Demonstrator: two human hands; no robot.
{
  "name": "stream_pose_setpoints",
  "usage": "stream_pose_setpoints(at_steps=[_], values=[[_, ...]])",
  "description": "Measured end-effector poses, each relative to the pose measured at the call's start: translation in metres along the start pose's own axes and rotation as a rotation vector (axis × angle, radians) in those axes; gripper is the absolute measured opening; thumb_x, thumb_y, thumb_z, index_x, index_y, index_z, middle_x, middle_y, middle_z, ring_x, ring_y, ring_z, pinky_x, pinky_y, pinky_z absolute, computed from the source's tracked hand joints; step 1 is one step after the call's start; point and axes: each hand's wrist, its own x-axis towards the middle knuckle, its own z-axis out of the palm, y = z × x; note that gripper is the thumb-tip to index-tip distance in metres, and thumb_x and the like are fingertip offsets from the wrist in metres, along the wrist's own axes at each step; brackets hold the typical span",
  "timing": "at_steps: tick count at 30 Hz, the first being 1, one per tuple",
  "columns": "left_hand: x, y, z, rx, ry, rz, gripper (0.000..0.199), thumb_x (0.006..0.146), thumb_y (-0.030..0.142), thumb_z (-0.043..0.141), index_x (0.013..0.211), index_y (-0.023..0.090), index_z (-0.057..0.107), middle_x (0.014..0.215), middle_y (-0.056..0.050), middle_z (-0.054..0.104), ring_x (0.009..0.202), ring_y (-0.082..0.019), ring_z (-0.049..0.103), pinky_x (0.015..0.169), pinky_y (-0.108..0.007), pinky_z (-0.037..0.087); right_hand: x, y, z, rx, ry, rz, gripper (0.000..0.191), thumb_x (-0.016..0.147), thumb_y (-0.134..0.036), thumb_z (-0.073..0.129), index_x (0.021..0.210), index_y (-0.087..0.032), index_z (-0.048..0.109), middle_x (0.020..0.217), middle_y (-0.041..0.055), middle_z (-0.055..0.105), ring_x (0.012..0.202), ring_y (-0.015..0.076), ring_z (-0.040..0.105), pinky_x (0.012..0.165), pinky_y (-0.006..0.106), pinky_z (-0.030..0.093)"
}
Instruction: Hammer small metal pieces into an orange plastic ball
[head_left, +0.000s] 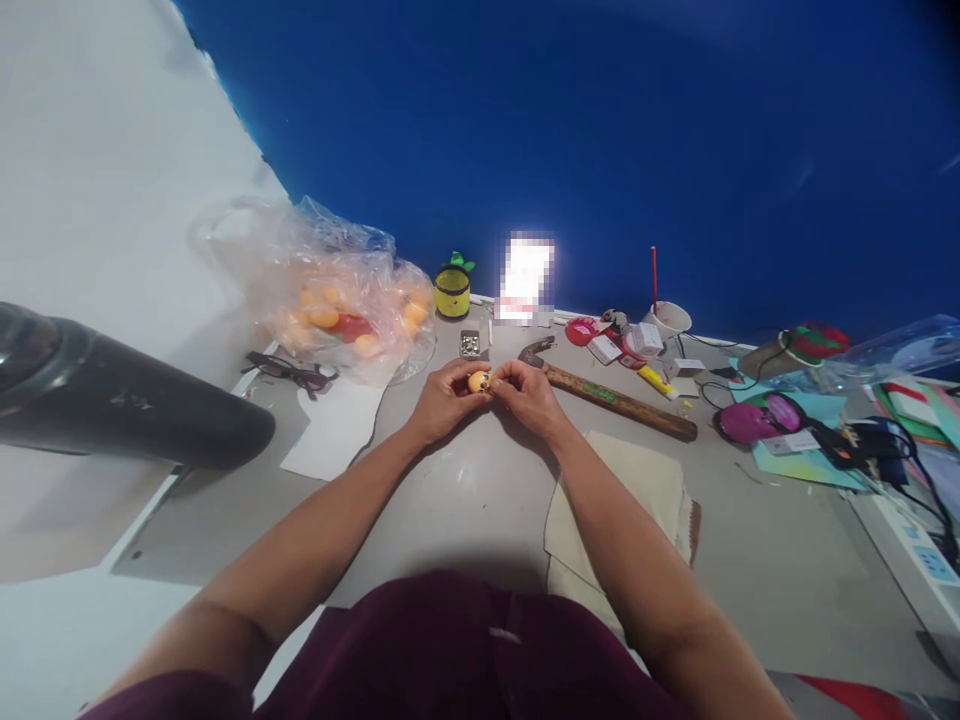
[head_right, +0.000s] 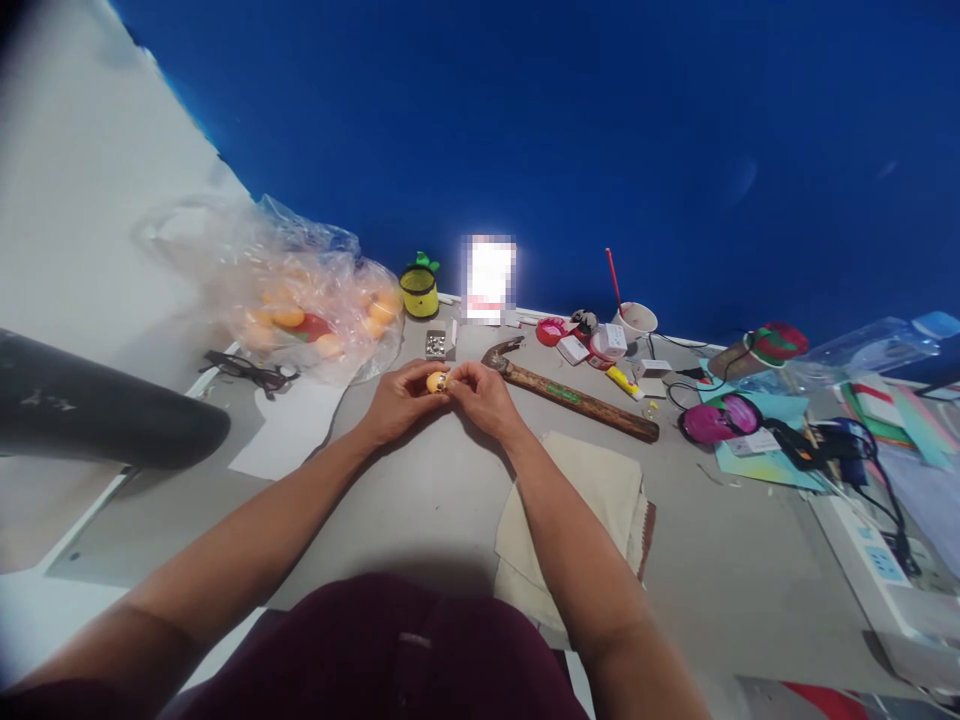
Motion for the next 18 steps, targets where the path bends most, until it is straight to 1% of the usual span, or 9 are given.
stream_pose_setpoints(at_steps=[3, 7, 9, 11, 13, 16, 18], values=[[-0.001, 0.002, 0.002, 0.015, 0.025, 0.023, 0.040, 0.073, 0.032, 0.090, 0.110, 0.021, 0.082, 0.117, -0.010, 0.074, 0.109, -0.027, 0.069, 0.099, -0.041, 0.054, 0.001, 0.000, 0.000, 0.027, 0.013, 0.016, 0.022, 0.077, -0.043, 0.069, 0.076, -0.021, 0.065, 0.069, -0.0015, 0.063, 0.066, 0.0149, 0.055, 0.063, 0.027, 0.043], [-0.003, 0.007, 0.004, 0.070, 0.041, 0.071, 0.036, 0.075, 0.030, 0.088, 0.109, 0.021, 0.082, 0.113, -0.008, 0.074, 0.107, -0.026, 0.069, 0.101, -0.041, 0.054, 0.002, 0.000, 0.001, 0.064, 0.002, 0.037, 0.023, 0.075, -0.042, 0.071, 0.076, -0.020, 0.066, 0.067, -0.0018, 0.063, 0.064, 0.0138, 0.054, 0.060, 0.026, 0.041], [-0.003, 0.009, 0.004, 0.080, 0.050, 0.070, 0.036, 0.074, 0.029, 0.088, 0.108, 0.021, 0.082, 0.112, -0.008, 0.075, 0.107, -0.025, 0.069, 0.102, -0.042, 0.054, 0.002, 0.000, 0.002, 0.078, -0.002, 0.049, 0.023, 0.074, -0.042, 0.073, 0.076, -0.020, 0.066, 0.066, -0.0021, 0.062, 0.062, 0.0130, 0.052, 0.058, 0.025, 0.040], [-0.003, 0.010, 0.004, 0.045, 0.051, 0.030, 0.039, 0.071, 0.030, 0.090, 0.107, 0.020, 0.082, 0.112, -0.008, 0.074, 0.106, -0.025, 0.070, 0.100, -0.042, 0.055, 0.001, -0.001, 0.001, 0.114, -0.007, 0.060, 0.026, 0.072, -0.043, 0.076, 0.076, -0.020, 0.066, 0.065, -0.0025, 0.062, 0.059, 0.0119, 0.051, 0.057, 0.025, 0.039], [-0.002, 0.010, 0.004, -0.038, 0.039, -0.047, 0.045, 0.067, 0.031, 0.092, 0.108, 0.018, 0.082, 0.113, -0.009, 0.075, 0.101, -0.025, 0.071, 0.094, -0.041, 0.058, 0.000, -0.003, 0.001, 0.180, -0.015, 0.074, 0.032, 0.071, -0.047, 0.079, 0.078, -0.020, 0.066, 0.065, -0.0028, 0.062, 0.057, 0.0109, 0.049, 0.055, 0.024, 0.038], [-0.002, 0.012, 0.004, -0.160, 0.011, -0.167, 0.053, 0.064, 0.032, 0.094, 0.113, 0.016, 0.081, 0.103, -0.007, 0.077, 0.087, -0.022, 0.071, 0.084, -0.038, 0.060, -0.002, -0.006, -0.001, 0.297, -0.024, 0.113, 0.040, 0.071, -0.057, 0.081, 0.082, -0.021, 0.066, 0.065, -0.0031, 0.060, 0.053, 0.0100, 0.047, 0.050, 0.023, 0.034], [-0.001, 0.012, 0.005, -0.197, -0.001, -0.209, 0.055, 0.066, 0.032, 0.093, 0.117, 0.016, 0.080, 0.096, -0.005, 0.077, 0.080, -0.020, 0.070, 0.079, -0.037, 0.060, -0.002, -0.007, -0.002, 0.333, -0.018, 0.130, 0.044, 0.071, -0.061, 0.081, 0.083, -0.021, 0.066, 0.065, -0.0031, 0.060, 0.052, 0.0098, 0.046, 0.047, 0.022, 0.032]])
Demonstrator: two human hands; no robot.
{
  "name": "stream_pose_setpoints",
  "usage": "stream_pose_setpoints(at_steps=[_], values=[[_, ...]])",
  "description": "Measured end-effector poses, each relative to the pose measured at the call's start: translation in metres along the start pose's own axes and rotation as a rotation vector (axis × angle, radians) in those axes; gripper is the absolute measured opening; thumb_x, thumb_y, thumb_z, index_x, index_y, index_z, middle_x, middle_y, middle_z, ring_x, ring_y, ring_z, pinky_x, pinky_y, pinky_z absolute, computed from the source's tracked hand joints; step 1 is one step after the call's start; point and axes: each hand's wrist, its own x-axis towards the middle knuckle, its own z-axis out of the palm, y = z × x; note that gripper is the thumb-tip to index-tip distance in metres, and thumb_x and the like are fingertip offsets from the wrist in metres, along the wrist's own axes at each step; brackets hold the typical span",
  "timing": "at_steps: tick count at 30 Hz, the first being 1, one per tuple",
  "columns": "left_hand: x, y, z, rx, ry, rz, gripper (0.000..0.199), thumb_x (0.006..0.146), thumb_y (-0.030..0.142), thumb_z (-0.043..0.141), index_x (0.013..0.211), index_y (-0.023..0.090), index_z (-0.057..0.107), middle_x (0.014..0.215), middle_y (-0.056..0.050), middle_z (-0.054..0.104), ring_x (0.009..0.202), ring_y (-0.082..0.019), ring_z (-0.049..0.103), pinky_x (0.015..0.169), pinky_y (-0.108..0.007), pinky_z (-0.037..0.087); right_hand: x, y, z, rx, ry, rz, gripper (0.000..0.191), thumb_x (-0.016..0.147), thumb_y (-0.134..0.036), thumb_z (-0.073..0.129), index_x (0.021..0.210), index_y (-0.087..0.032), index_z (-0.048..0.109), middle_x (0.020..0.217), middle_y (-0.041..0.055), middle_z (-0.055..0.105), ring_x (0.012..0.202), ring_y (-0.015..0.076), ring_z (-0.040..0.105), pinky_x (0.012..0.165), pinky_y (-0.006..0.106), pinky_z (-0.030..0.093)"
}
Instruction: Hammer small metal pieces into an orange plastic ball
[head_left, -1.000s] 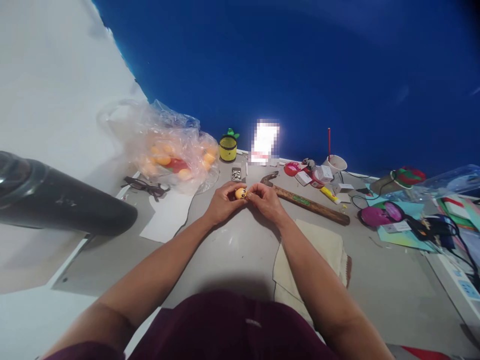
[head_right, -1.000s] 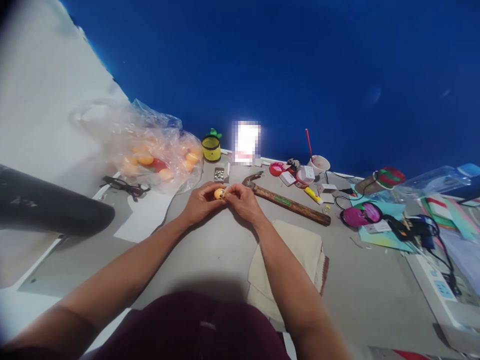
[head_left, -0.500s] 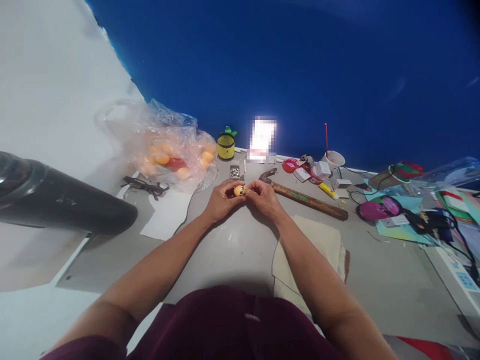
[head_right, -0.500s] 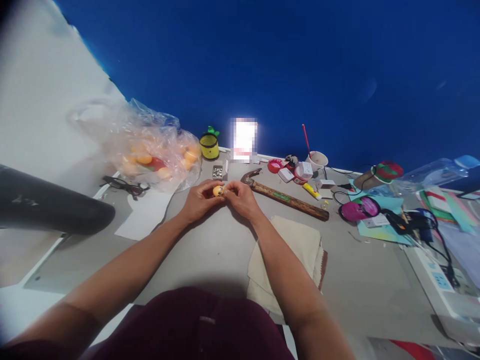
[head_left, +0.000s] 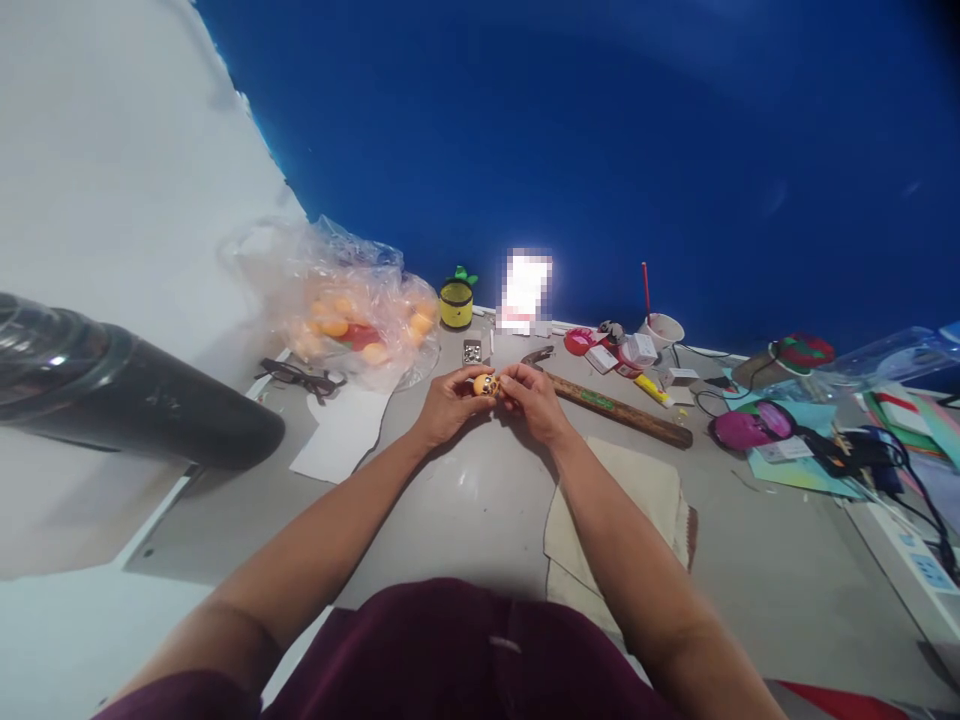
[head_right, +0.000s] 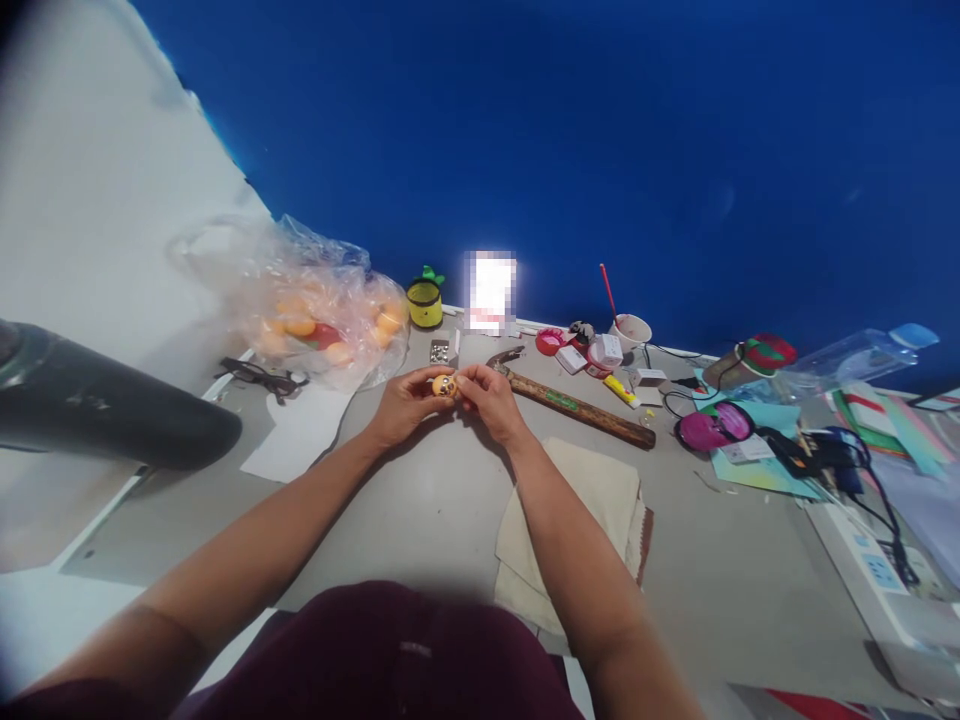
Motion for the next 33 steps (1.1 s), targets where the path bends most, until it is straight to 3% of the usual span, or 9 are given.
stream_pose_setpoints(at_steps=[2, 7, 13, 18, 21, 23, 27, 30, 33], values=[[0.000, 0.000, 0.000, 0.003, 0.000, 0.020, 0.054, 0.066, 0.031, 0.093, 0.117, 0.016, 0.080, 0.099, -0.006, 0.077, 0.081, -0.020, 0.070, 0.078, -0.036, 0.060, 0.000, 0.000, 0.001, -0.025, 0.010, -0.015, 0.044, 0.070, -0.061, 0.082, 0.081, -0.021, 0.066, 0.063, -0.0034, 0.059, 0.052, 0.0099, 0.046, 0.047, 0.022, 0.032], [-0.001, 0.001, -0.001, 0.058, 0.014, 0.109, 0.047, 0.065, 0.029, 0.093, 0.110, 0.018, 0.083, 0.115, -0.009, 0.077, 0.104, -0.025, 0.070, 0.093, -0.038, 0.057, 0.002, 0.003, 0.007, -0.139, 0.043, -0.065, 0.035, 0.070, -0.050, 0.083, 0.076, -0.021, 0.064, 0.061, -0.0045, 0.058, 0.055, 0.0115, 0.049, 0.053, 0.025, 0.039], [-0.002, 0.005, 0.000, -0.186, -0.019, -0.094, 0.052, 0.068, 0.036, 0.093, 0.116, 0.019, 0.078, 0.092, -0.004, 0.074, 0.076, -0.016, 0.066, 0.071, -0.031, 0.055, 0.006, -0.002, -0.008, -0.355, 0.141, -0.153, 0.025, 0.082, -0.046, 0.071, 0.077, -0.022, 0.064, 0.067, -0.0007, 0.064, 0.059, 0.0162, 0.056, 0.059, 0.029, 0.044], [0.003, 0.004, -0.004, -0.355, 0.048, -0.174, 0.047, 0.071, 0.041, 0.090, 0.111, 0.017, 0.079, 0.093, -0.007, 0.074, 0.062, -0.011, 0.059, 0.058, -0.026, 0.046, 0.010, -0.010, -0.048, -0.911, 0.379, -0.139, 0.012, 0.087, -0.034, 0.065, 0.089, -0.023, 0.069, 0.086, 0.0059, 0.074, 0.081, 0.0241, 0.066, 0.075, 0.035, 0.047], [0.006, 0.007, -0.005, -0.406, 0.079, -0.198, 0.046, 0.067, 0.035, 0.090, 0.108, 0.017, 0.080, 0.097, -0.008, 0.075, 0.063, -0.010, 0.059, 0.059, -0.026, 0.046, 0.007, -0.012, -0.063, -1.309, 0.337, -0.084, 0.024, 0.085, -0.034, 0.075, 0.104, -0.020, 0.074, 0.109, 0.0132, 0.075, 0.103, 0.0302, 0.067, 0.086, 0.037, 0.046], [0.006, 0.010, -0.006, -0.414, 0.092, -0.184, 0.044, 0.066, 0.033, 0.088, 0.107, 0.018, 0.080, 0.096, -0.006, 0.074, 0.067, -0.011, 0.061, 0.060, -0.025, 0.047, 0.004, -0.012, -0.067, -1.470, 0.280, -0.031, 0.026, 0.086, -0.038, 0.076, 0.105, -0.019, 0.075, 0.112, 0.0149, 0.072, 0.107, 0.0316, 0.065, 0.088, 0.038, 0.045], [0.006, 0.013, -0.005, -0.257, 0.079, -0.092, 0.053, 0.063, 0.025, 0.083, 0.116, 0.019, 0.076, 0.076, 0.003, 0.062, 0.060, -0.009, 0.053, 0.054, -0.021, 0.041, 0.004, -0.008, -0.070, -1.505, 0.219, -0.032, 0.022, 0.093, -0.040, 0.071, 0.101, -0.020, 0.076, 0.108, 0.0122, 0.071, 0.104, 0.0278, 0.063, 0.085, 0.034, 0.042], [0.006, 0.012, -0.004, -0.150, 0.118, -0.053, 0.056, 0.063, 0.027, 0.084, 0.117, 0.018, 0.074, 0.083, 0.001, 0.067, 0.065, -0.009, 0.056, 0.059, -0.022, 0.047, 0.006, -0.005, -0.069, -1.458, 0.214, -0.092, 0.019, 0.092, -0.038, 0.072, 0.098, -0.020, 0.073, 0.107, 0.0110, 0.071, 0.103, 0.0268, 0.063, 0.082, 0.033, 0.041], [0.006, 0.011, -0.004, -0.119, 0.145, -0.054, 0.053, 0.062, 0.031, 0.085, 0.112, 0.016, 0.073, 0.087, -0.001, 0.071, 0.068, -0.011, 0.060, 0.062, -0.024, 0.050, 0.006, -0.007, -0.063, -1.385, 0.282, -0.146, 0.023, 0.092, -0.037, 0.072, 0.108, -0.020, 0.070, 0.100, 0.0086, 0.073, 0.094, 0.0264, 0.064, 0.078, 0.033, 0.040]])
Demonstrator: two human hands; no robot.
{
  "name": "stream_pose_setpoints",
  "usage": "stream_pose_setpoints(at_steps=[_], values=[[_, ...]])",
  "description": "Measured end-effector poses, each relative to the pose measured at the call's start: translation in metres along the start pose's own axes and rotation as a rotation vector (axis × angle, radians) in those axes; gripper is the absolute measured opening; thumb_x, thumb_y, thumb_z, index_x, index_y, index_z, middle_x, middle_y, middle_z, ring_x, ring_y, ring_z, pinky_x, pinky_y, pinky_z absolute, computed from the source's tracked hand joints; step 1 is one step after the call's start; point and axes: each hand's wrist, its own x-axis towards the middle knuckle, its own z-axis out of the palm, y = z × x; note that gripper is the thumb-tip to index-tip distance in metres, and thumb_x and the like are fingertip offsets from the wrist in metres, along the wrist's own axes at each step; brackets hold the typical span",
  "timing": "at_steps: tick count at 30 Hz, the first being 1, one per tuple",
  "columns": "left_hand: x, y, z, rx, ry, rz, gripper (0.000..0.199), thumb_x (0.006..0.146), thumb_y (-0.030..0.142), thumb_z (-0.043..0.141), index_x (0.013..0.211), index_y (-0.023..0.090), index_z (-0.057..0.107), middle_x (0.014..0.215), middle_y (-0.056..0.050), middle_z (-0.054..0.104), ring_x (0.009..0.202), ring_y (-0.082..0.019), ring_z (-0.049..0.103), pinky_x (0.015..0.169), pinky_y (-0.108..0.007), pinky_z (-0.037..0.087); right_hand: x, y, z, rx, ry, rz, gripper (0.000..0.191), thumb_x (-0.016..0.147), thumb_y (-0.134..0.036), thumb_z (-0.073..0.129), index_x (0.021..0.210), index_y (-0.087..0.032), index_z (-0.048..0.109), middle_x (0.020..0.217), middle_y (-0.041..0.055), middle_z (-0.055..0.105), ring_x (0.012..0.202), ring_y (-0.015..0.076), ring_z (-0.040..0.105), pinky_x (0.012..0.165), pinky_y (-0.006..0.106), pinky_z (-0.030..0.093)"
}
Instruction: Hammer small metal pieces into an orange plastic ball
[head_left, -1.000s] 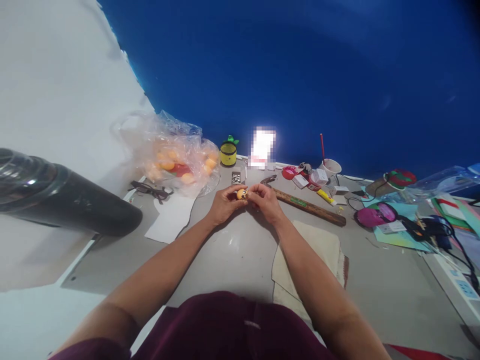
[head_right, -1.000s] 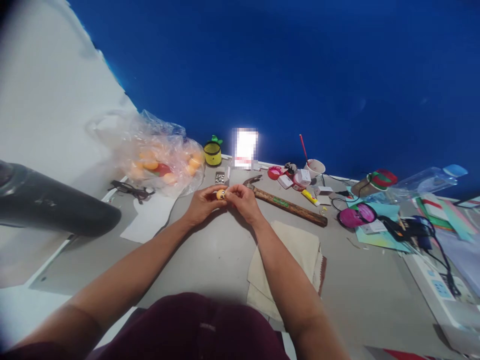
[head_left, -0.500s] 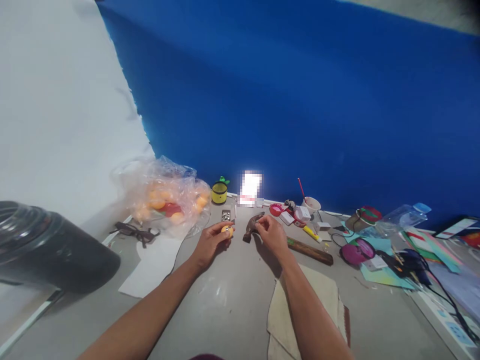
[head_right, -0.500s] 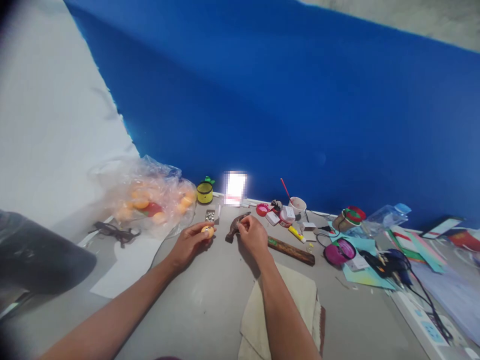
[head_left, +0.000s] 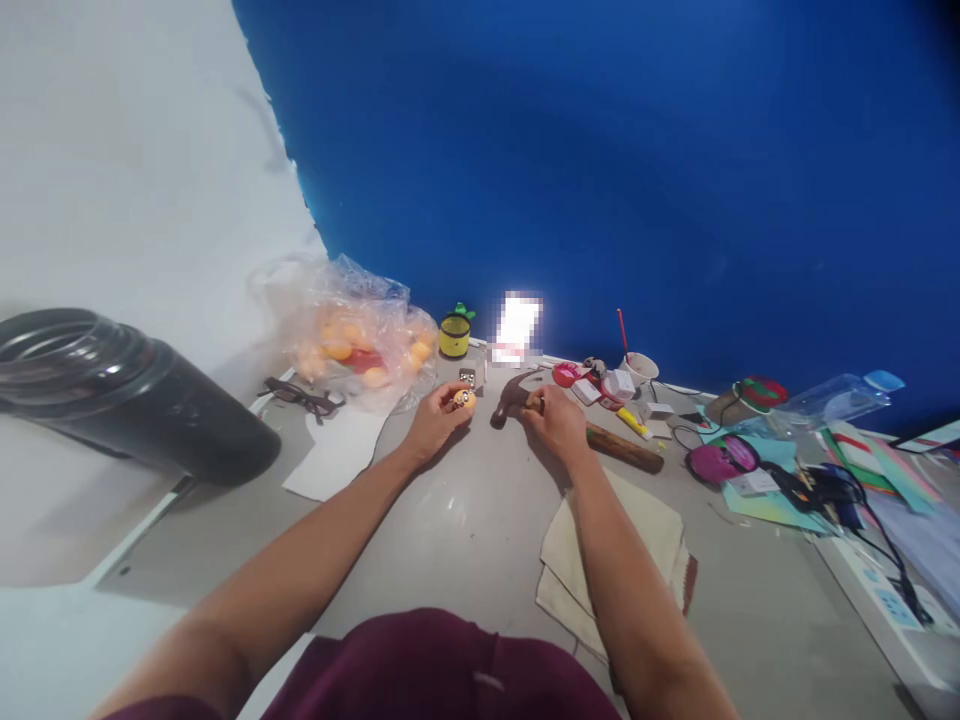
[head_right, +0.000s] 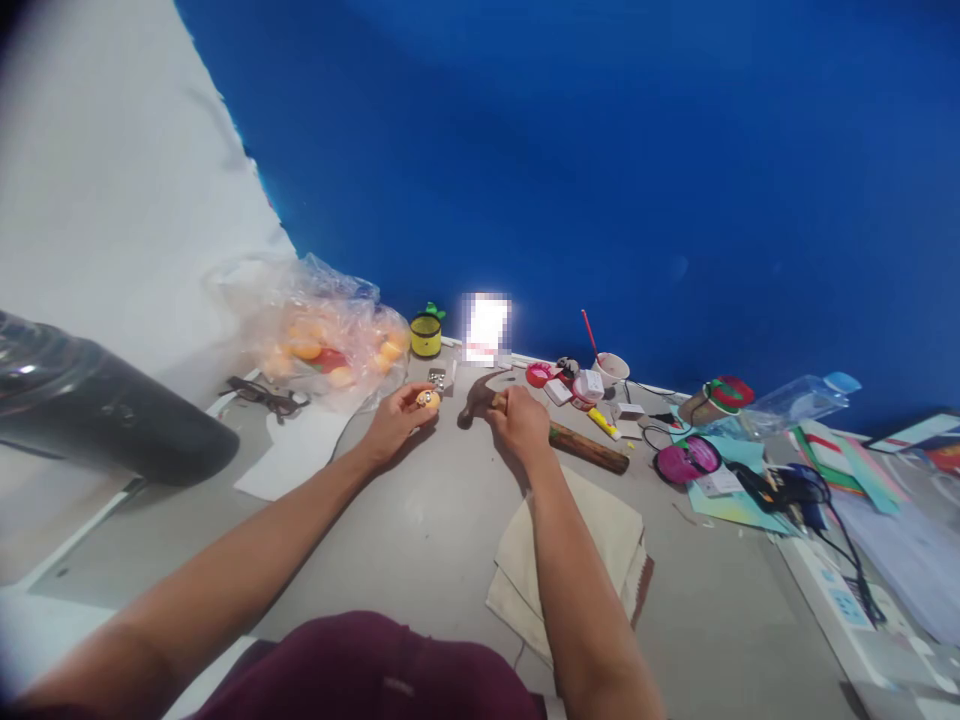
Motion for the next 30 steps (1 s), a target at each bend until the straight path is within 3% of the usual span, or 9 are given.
stream_pose_setpoints(at_steps=[3, 6, 12, 17, 21, 26, 30], values=[[0.000, -0.001, 0.000, 0.031, 0.007, -0.026, 0.049, 0.061, 0.030, 0.085, 0.107, 0.016, 0.074, 0.082, 0.000, 0.071, 0.065, -0.012, 0.060, 0.062, -0.026, 0.050, -0.002, -0.010, -0.002, 0.004, 0.170, -0.034, 0.027, 0.097, -0.037, 0.066, 0.115, -0.018, 0.069, 0.094, 0.0109, 0.073, 0.090, 0.0290, 0.065, 0.079, 0.036, 0.040], [0.001, -0.002, 0.001, 0.043, 0.004, -0.040, 0.046, 0.062, 0.027, 0.084, 0.106, 0.016, 0.076, 0.079, 0.000, 0.071, 0.062, -0.012, 0.058, 0.061, -0.027, 0.049, -0.006, -0.020, -0.001, -0.012, 0.345, -0.169, 0.030, 0.105, -0.040, 0.053, 0.111, -0.016, 0.071, 0.096, 0.0158, 0.072, 0.095, 0.0311, 0.064, 0.083, 0.039, 0.041], [0.001, -0.004, 0.003, 0.017, -0.024, -0.059, 0.044, 0.062, 0.026, 0.083, 0.105, 0.015, 0.077, 0.070, 0.002, 0.066, 0.057, -0.011, 0.055, 0.055, -0.026, 0.045, -0.011, -0.033, 0.005, -0.005, 0.378, -0.323, 0.031, 0.108, -0.038, 0.049, 0.100, -0.020, 0.073, 0.087, 0.0128, 0.068, 0.086, 0.0277, 0.059, 0.079, 0.038, 0.039], [0.001, -0.006, 0.005, 0.009, -0.004, -0.068, 0.047, 0.061, 0.027, 0.085, 0.105, 0.013, 0.075, 0.074, 0.002, 0.068, 0.058, -0.010, 0.054, 0.056, -0.025, 0.046, -0.010, -0.029, 0.003, -0.014, 0.691, -0.370, 0.024, 0.108, -0.034, 0.052, 0.103, -0.021, 0.071, 0.083, 0.0088, 0.065, 0.083, 0.0250, 0.057, 0.079, 0.038, 0.038], [0.001, -0.008, 0.005, 0.004, -0.049, -0.044, 0.048, 0.063, 0.028, 0.085, 0.107, 0.012, 0.075, 0.072, 0.003, 0.066, 0.060, -0.011, 0.055, 0.056, -0.024, 0.045, -0.008, -0.030, 0.005, -0.066, 0.674, -0.515, 0.018, 0.107, -0.029, 0.056, 0.100, -0.021, 0.070, 0.077, 0.0049, 0.062, 0.078, 0.0217, 0.056, 0.074, 0.035, 0.035], [0.001, -0.011, 0.005, -0.023, -0.024, -0.080, 0.050, 0.061, 0.026, 0.086, 0.108, 0.015, 0.074, 0.082, 0.000, 0.070, 0.066, -0.012, 0.060, 0.058, -0.024, 0.046, -0.010, -0.033, 0.002, -0.042, 0.751, -0.420, 0.019, 0.107, -0.032, 0.056, 0.103, -0.020, 0.070, 0.079, 0.0063, 0.063, 0.079, 0.0229, 0.055, 0.076, 0.036, 0.036], [0.001, -0.012, 0.006, -0.020, -0.041, -0.055, 0.046, 0.062, 0.026, 0.085, 0.105, 0.015, 0.072, 0.077, 0.002, 0.066, 0.062, -0.011, 0.057, 0.057, -0.023, 0.045, -0.013, -0.039, 0.003, -0.030, 0.659, -0.485, 0.019, 0.108, -0.028, 0.054, 0.104, -0.021, 0.072, 0.079, 0.0054, 0.063, 0.079, 0.0220, 0.056, 0.076, 0.036, 0.035]])
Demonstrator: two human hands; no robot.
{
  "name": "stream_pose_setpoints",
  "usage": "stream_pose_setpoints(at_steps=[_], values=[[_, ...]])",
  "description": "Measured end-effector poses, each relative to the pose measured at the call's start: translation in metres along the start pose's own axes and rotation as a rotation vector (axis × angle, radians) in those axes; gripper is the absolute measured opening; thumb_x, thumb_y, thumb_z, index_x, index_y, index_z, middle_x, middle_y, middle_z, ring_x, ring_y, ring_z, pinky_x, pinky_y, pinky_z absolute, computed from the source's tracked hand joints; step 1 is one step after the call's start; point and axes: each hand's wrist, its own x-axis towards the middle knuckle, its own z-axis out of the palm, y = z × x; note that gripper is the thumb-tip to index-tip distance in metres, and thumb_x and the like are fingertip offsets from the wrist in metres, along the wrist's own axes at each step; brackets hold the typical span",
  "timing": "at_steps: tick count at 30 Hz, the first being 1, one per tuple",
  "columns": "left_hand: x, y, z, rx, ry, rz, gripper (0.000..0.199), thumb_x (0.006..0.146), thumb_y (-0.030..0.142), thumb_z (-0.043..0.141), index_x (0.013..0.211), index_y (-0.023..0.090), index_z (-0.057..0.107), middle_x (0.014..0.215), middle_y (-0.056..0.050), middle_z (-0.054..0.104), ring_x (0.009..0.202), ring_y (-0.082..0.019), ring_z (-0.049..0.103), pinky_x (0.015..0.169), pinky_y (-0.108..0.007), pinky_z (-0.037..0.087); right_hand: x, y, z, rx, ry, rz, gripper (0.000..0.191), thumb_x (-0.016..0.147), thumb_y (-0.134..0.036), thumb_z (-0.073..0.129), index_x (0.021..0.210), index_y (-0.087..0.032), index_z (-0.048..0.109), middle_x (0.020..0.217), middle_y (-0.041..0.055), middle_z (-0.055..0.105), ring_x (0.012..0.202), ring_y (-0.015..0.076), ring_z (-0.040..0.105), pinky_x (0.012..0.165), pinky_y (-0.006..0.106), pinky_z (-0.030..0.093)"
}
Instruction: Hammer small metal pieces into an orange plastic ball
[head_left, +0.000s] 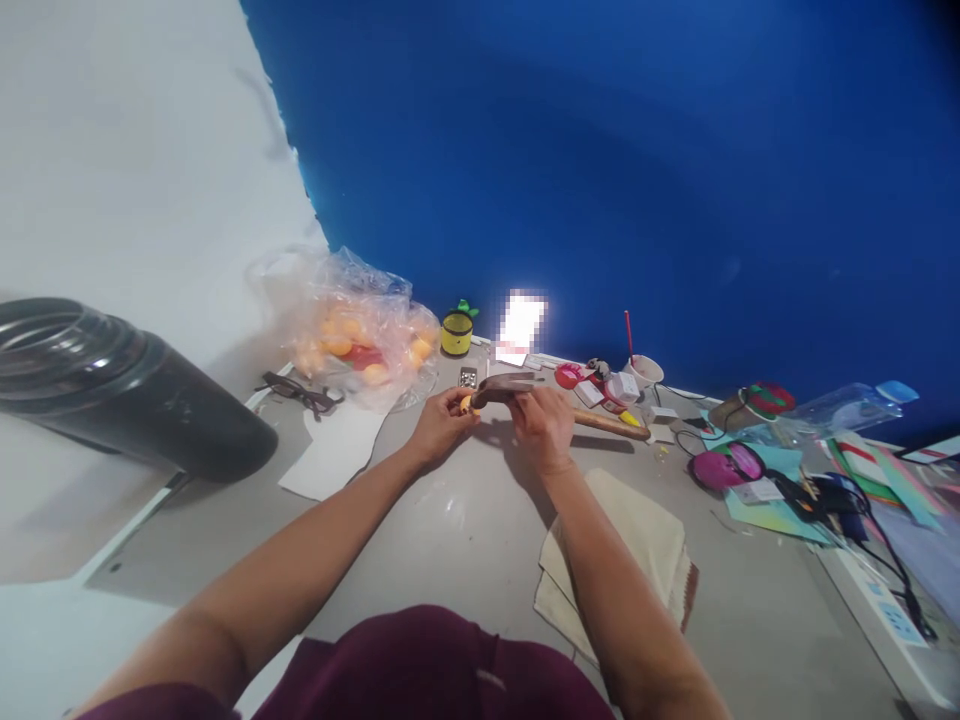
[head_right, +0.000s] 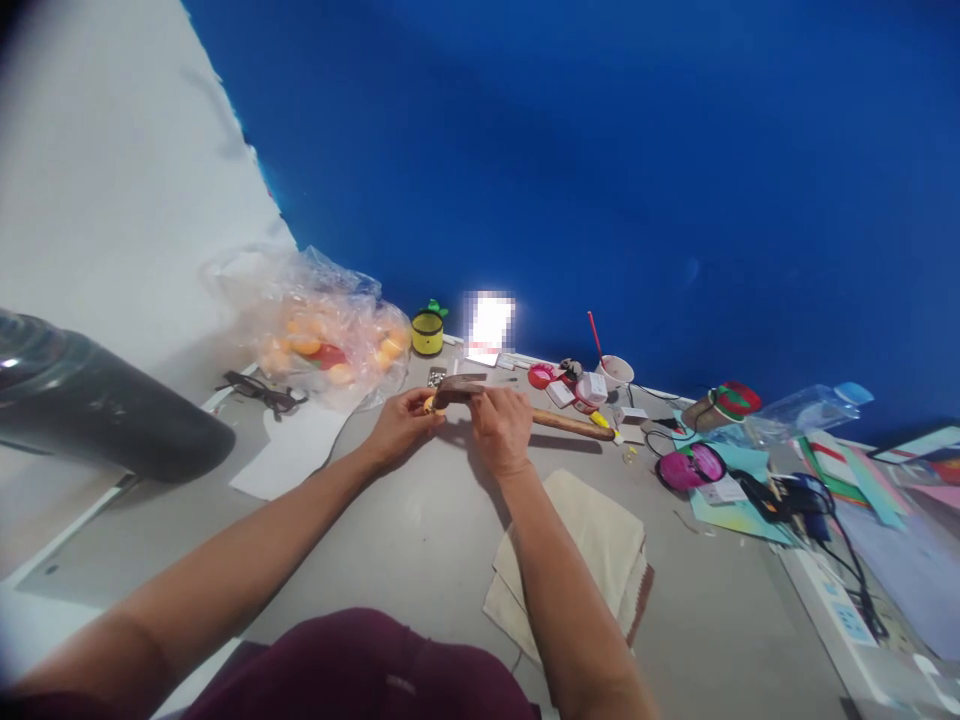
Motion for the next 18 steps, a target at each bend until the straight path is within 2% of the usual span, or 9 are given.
stream_pose_setpoints(at_steps=[2, 7, 9, 12, 15, 18], values=[[-0.001, 0.002, 0.001, -0.004, 0.014, -0.009, 0.046, 0.061, 0.025, 0.085, 0.104, 0.015, 0.071, 0.076, 0.003, 0.065, 0.062, -0.011, 0.056, 0.057, -0.023, 0.046, 0.000, 0.000, 0.001, 0.007, -0.013, 0.005, 0.020, 0.108, -0.028, 0.054, 0.103, -0.021, 0.073, 0.079, 0.0055, 0.063, 0.080, 0.0219, 0.056, 0.077, 0.036, 0.036], [-0.003, 0.009, -0.001, -0.061, 0.025, -0.038, 0.049, 0.059, 0.022, 0.086, 0.106, 0.017, 0.071, 0.086, 0.001, 0.069, 0.069, -0.012, 0.060, 0.065, -0.027, 0.053, -0.002, 0.016, 0.000, -0.020, -0.057, 0.173, 0.018, 0.104, -0.032, 0.058, 0.102, -0.021, 0.073, 0.087, 0.0093, 0.065, 0.088, 0.0261, 0.057, 0.082, 0.038, 0.040], [-0.003, 0.011, -0.003, -0.070, 0.015, -0.011, 0.050, 0.059, 0.020, 0.085, 0.107, 0.017, 0.072, 0.087, 0.001, 0.069, 0.070, -0.012, 0.060, 0.066, -0.027, 0.053, -0.004, 0.026, 0.000, -0.006, -0.137, 0.232, 0.017, 0.100, -0.029, 0.062, 0.108, -0.020, 0.074, 0.097, 0.0114, 0.069, 0.096, 0.0284, 0.058, 0.086, 0.039, 0.042], [-0.001, 0.010, -0.006, -0.077, -0.002, 0.006, 0.046, 0.064, 0.023, 0.084, 0.108, 0.017, 0.071, 0.086, 0.001, 0.069, 0.068, -0.010, 0.059, 0.062, -0.023, 0.049, -0.008, 0.036, 0.003, 0.026, -0.313, 0.347, 0.028, 0.096, -0.028, 0.067, 0.122, -0.021, 0.072, 0.108, 0.0115, 0.072, 0.105, 0.0302, 0.059, 0.088, 0.039, 0.045], [0.001, 0.007, -0.007, -0.109, -0.017, 0.003, 0.033, 0.071, 0.032, 0.081, 0.098, 0.017, 0.069, 0.079, 0.001, 0.068, 0.060, -0.008, 0.055, 0.055, -0.020, 0.043, -0.012, 0.039, 0.009, 0.035, -0.509, 0.463, 0.029, 0.095, -0.030, 0.069, 0.123, -0.024, 0.073, 0.105, 0.0085, 0.075, 0.101, 0.0290, 0.062, 0.083, 0.037, 0.044], [0.001, 0.007, -0.009, -0.155, 0.006, -0.027, 0.023, 0.071, 0.033, 0.074, 0.086, 0.018, 0.063, 0.071, 0.002, 0.064, 0.053, -0.010, 0.054, 0.049, -0.021, 0.042, -0.015, 0.035, 0.014, -0.004, -0.629, 0.477, 0.025, 0.094, -0.030, 0.072, 0.118, -0.025, 0.075, 0.102, 0.0093, 0.076, 0.099, 0.0288, 0.063, 0.082, 0.037, 0.042]])
